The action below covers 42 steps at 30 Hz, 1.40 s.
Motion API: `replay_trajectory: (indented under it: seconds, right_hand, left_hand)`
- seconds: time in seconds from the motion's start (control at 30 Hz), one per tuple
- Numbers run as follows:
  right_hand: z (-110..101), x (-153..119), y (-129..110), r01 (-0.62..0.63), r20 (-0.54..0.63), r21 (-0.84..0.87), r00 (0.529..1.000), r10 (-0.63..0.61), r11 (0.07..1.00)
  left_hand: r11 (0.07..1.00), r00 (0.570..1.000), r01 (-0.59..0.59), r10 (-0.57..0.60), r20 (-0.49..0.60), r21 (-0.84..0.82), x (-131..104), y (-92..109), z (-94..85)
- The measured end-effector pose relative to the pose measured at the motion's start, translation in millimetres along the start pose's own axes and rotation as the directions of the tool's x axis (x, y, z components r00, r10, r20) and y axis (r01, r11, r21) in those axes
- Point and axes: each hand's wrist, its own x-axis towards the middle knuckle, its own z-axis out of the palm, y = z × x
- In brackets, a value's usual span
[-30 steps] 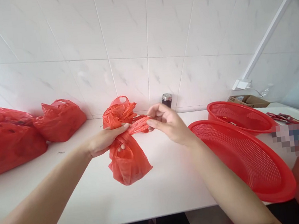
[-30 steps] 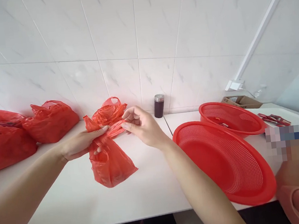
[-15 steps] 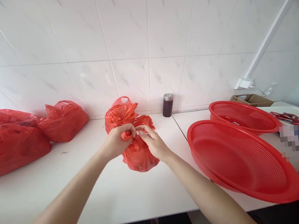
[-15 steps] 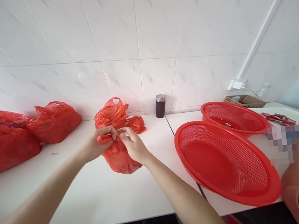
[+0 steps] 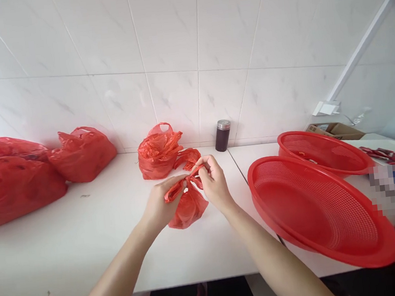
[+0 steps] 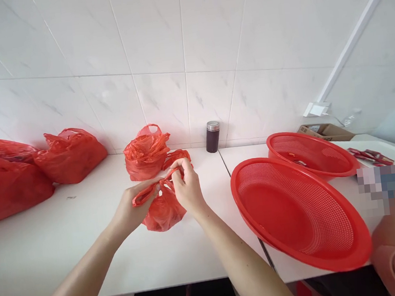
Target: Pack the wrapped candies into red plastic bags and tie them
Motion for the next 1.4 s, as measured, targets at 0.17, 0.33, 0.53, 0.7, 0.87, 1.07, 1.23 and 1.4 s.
replay_trajectory:
  seconds: [0.17,0.33,0.53,0.7,0.87,1.07,1.23,1.4]
  right_hand:
    - [-0.8,1.1,19.2,-0.295,-0.042,0.184,0.951,0.307,0.938]
    - [-38.1,17.3,61.3,-0.449,-0.153,0.188,0.865,0.478,0.873]
    - [-36.4,-1.6,91.4,-0.486,-0.090,0.030,0.869,0.487,0.873]
    - [1.2,-47.6,98.0,-0.308,0.114,-0.283,0.929,0.351,0.908]
    - [0.3,-59.1,120.1,-0.144,0.116,-0.562,0.961,0.250,0.815]
    - [-10.9,-39.7,131.0,-0.127,0.111,-0.617,0.963,0.246,0.777]
    - [-8.8,-35.2,140.4,-0.155,0.075,-0.675,0.958,0.276,0.721]
    - [-8.7,-36.0,144.4,-0.142,0.090,-0.710,0.953,0.289,0.690]
  left_hand:
    - [0.978,0.977,0.204,-0.207,-0.059,-0.041,-14.3,-6.9,-3.4]
    - [0.902,0.881,0.403,-0.429,-0.200,-0.158,-52.3,-48.9,-7.8]
    - [0.887,0.788,0.450,-0.449,-0.421,-0.103,-79.9,-81.5,8.8]
    - [0.888,0.793,0.452,-0.443,-0.418,-0.084,-63.2,-93.7,36.3]
    - [0.852,0.815,0.522,-0.482,-0.322,0.046,-59.8,-115.5,46.0]
    - [0.762,0.832,0.554,-0.493,-0.252,0.335,-52.5,-135.9,34.0]
    - [0.689,0.841,0.531,-0.498,-0.210,0.494,-39.2,-141.7,35.0]
    - [0.650,0.857,0.492,-0.479,-0.191,0.580,-39.3,-143.5,38.1]
